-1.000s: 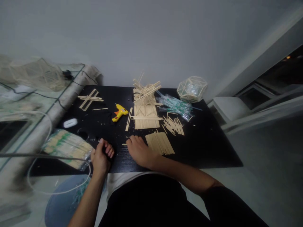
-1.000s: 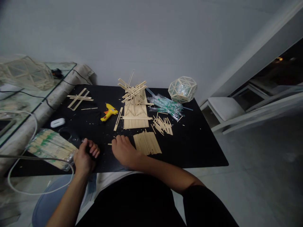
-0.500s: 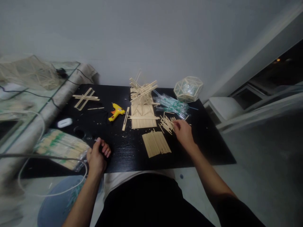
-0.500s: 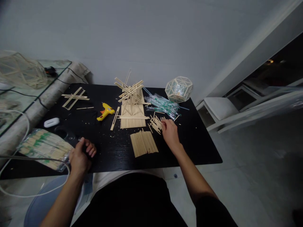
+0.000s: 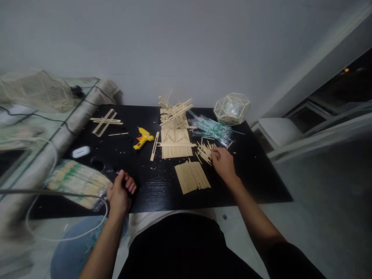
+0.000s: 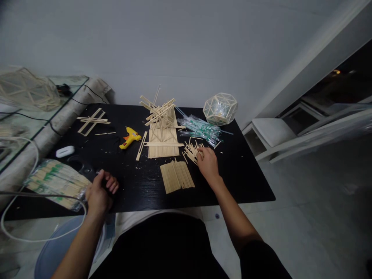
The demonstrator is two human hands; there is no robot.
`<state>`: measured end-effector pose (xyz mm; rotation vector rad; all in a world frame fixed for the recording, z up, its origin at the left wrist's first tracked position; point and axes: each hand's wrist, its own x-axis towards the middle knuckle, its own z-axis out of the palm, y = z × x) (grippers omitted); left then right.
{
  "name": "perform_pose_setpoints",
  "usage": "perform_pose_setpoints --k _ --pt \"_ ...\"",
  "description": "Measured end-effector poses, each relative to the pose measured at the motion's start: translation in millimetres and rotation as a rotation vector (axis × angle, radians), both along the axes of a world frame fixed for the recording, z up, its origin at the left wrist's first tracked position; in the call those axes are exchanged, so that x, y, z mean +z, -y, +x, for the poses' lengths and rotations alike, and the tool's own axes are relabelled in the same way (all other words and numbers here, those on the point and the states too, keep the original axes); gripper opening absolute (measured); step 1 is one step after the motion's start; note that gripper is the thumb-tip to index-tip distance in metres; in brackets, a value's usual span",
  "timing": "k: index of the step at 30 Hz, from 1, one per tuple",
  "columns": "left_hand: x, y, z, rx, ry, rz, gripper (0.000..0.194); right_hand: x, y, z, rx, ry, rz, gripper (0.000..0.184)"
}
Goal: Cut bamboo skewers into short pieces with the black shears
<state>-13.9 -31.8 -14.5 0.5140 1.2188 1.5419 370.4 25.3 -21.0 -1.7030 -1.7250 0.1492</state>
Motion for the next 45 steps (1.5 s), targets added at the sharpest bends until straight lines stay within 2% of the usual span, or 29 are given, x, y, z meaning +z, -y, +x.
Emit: perform_pose_setpoints --k 9,15,23,34,45 --pt "1.6 -0.6 1.1 -0.001 0.017 -0.007 0.044 -30.3 25.0 21.4 -0.082 0.044 0.115 0.032" --pt "4.0 -3.0 2.1 0.035 0.036 -0.017 0.037 -41.6 25.0 22.8 -0.064 0.087 0.117 0.033" --pt "5.7 -3.4 4.6 0.078 0.028 -0.004 0.024 -40.5 21.5 20.0 -0.069 0.11 0.1 0.032" --pt "0.5 -3.8 3.9 0.081 0.014 0.042 0.029 -34.5 22.5 18.3 -0.079 0.102 0.072 0.03" --pt "10.6 -2.5 8.7 0.085 -0.004 0.044 0.027 -34.6 22.7 19.1 -0.068 0.115 0.058 0.032"
